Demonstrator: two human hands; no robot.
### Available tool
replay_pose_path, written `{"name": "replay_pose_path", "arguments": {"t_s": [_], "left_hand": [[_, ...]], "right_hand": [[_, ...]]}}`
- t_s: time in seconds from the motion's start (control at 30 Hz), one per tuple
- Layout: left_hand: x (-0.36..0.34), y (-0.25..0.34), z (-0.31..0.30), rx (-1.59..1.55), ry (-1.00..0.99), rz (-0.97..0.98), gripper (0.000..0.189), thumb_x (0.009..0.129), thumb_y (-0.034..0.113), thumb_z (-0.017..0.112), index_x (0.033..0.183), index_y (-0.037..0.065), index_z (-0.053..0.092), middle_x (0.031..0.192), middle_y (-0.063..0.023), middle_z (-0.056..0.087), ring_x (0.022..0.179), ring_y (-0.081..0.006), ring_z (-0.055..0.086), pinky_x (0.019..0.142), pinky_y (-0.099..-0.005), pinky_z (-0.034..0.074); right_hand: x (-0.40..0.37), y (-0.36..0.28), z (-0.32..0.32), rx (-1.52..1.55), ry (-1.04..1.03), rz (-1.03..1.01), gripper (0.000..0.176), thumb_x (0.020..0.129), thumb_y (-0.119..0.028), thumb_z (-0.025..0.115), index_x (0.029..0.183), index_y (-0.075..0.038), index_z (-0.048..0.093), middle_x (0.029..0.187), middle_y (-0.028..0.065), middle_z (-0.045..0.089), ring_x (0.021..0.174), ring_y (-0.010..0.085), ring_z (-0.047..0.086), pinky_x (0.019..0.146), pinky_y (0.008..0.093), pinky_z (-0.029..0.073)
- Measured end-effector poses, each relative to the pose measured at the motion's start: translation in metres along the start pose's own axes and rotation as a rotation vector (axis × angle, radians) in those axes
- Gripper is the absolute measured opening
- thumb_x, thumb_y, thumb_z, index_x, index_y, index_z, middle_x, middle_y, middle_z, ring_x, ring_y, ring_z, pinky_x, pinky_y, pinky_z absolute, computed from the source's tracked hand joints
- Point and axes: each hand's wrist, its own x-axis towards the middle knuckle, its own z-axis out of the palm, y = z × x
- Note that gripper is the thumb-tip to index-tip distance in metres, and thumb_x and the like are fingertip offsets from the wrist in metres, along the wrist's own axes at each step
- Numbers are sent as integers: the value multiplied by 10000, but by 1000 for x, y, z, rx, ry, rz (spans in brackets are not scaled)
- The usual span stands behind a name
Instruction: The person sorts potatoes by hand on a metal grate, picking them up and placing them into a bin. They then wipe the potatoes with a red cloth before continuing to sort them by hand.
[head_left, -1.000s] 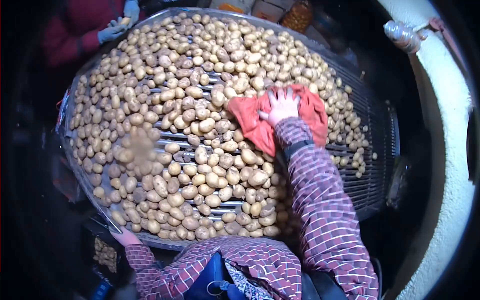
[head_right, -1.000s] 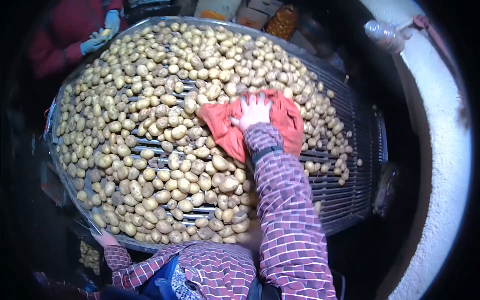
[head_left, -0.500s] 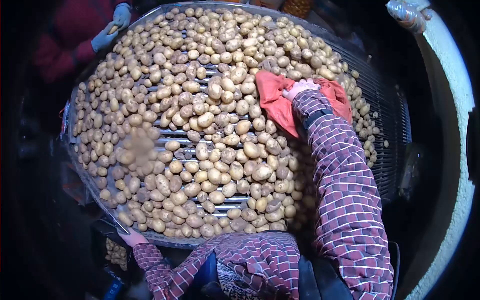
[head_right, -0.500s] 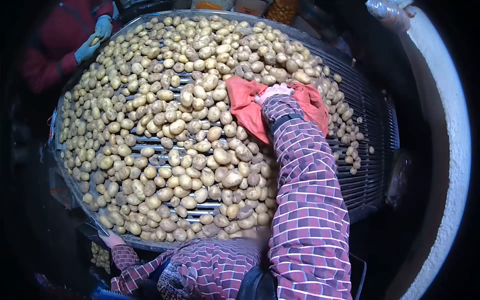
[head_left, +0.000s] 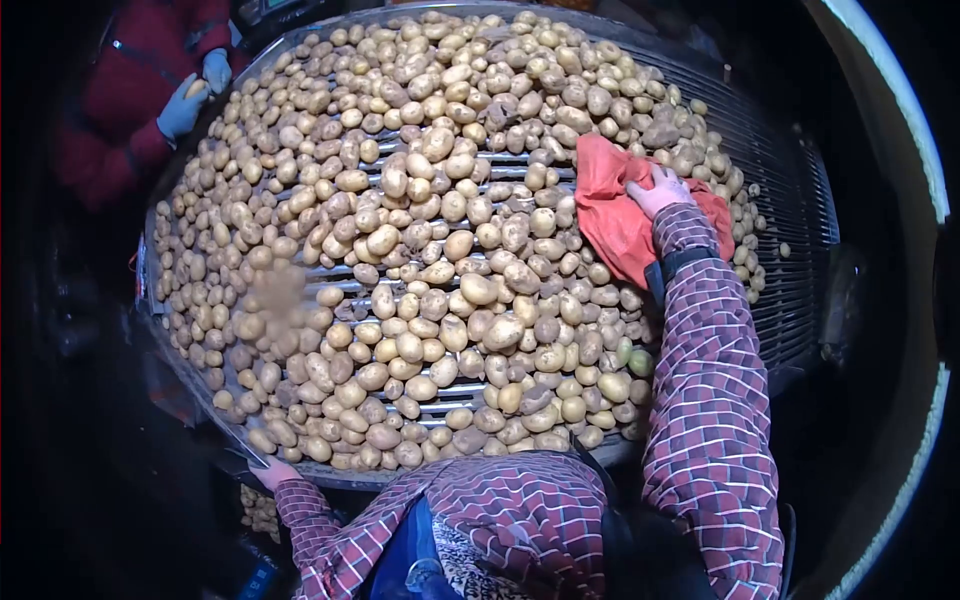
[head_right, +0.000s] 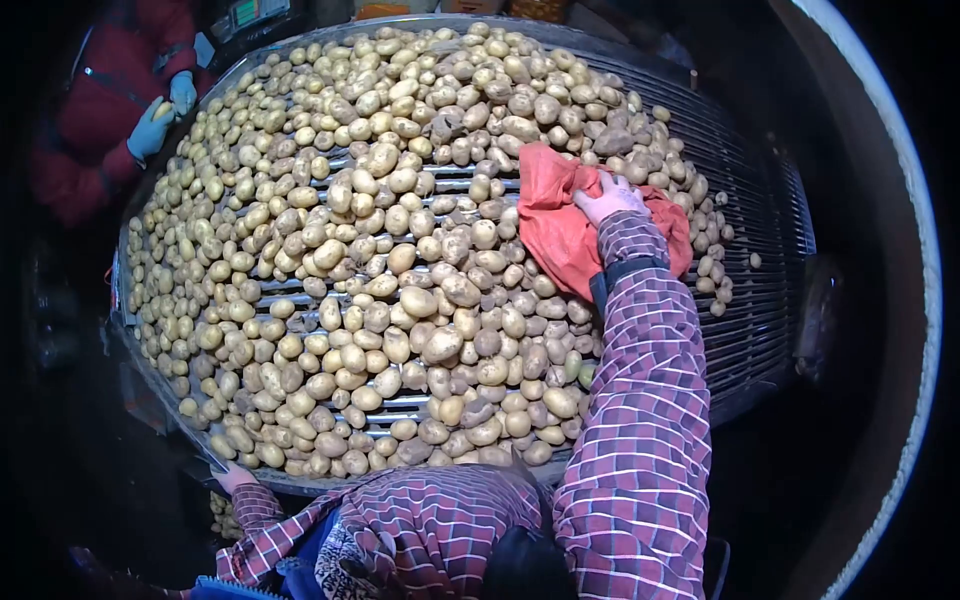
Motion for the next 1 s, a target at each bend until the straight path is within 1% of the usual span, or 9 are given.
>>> {"name": "replay_pose_path", "arguments": {"t_s": [0.07,0.33,0.47,0.53,0.6,0.63,0.8,0.9,1.0], "left_hand": [[8,-12,1,90,-4,49,443,887,170,527,1278,-15,432,1221,-237,534,1138,-354,519,945,-418,416],[20,-20,6,92,-7,36,469,876,178,533,1272,-45,416,1220,-265,514,1150,-378,489,962,-425,387],[18,-19,7,84,23,34,513,853,134,555,1293,-60,378,1224,-295,493,1168,-391,473,988,-429,384],[22,-17,13,77,21,15,531,847,125,558,1303,-64,364,1238,-300,478,1182,-390,464,994,-433,385],[17,-14,12,85,-3,-21,547,843,124,557,1313,-67,351,1256,-298,462,1196,-386,454,996,-437,387],[17,-18,12,35,-8,48,556,843,133,548,1319,-68,342,1254,-300,461,1191,-397,452,994,-445,385],[24,-33,22,35,-12,29,550,859,135,517,1321,-86,316,1282,-318,411,1196,-422,425,1003,-460,359],[15,-28,17,-30,-1,61,558,846,93,530,1324,-88,308,1293,-314,396,1214,-416,411,1019,-462,344],[16,-34,19,-120,-13,100,589,833,63,548,1343,-79,290,1307,-305,387,1224,-408,405,1041,-452,325]], "right_hand": [[38,49,32,13,2,24,809,752,-633,492,1394,-155,372,1427,150,360,1274,367,378,1079,426,286],[-27,173,85,0,51,214,864,749,-635,537,1433,-169,288,1449,200,285,1335,374,270,1103,474,196],[-61,182,105,129,81,198,845,765,-578,568,1423,-124,296,1438,216,291,1325,399,269,1082,463,265],[-83,191,133,332,211,175,774,768,-484,622,1328,4,407,1307,253,453,1208,403,432,1025,427,360],[-119,170,128,421,10,87,692,756,-444,649,1257,-2,471,1202,273,521,1142,409,490,953,438,425],[-143,154,151,415,177,-13,693,750,-442,651,1279,-35,462,1229,262,506,1166,394,478,962,459,411],[-220,85,93,179,91,2,690,744,-405,657,1315,-85,440,1287,190,480,1204,356,444,980,466,387],[-244,53,75,676,187,-186,678,687,-328,720,1287,-121,482,1272,163,486,1205,343,432,968,515,367],[-264,-24,46,152,548,-581,741,624,-333,763,1286,-149,488,1273,140,471,1238,361,379,985,541,322]]}}
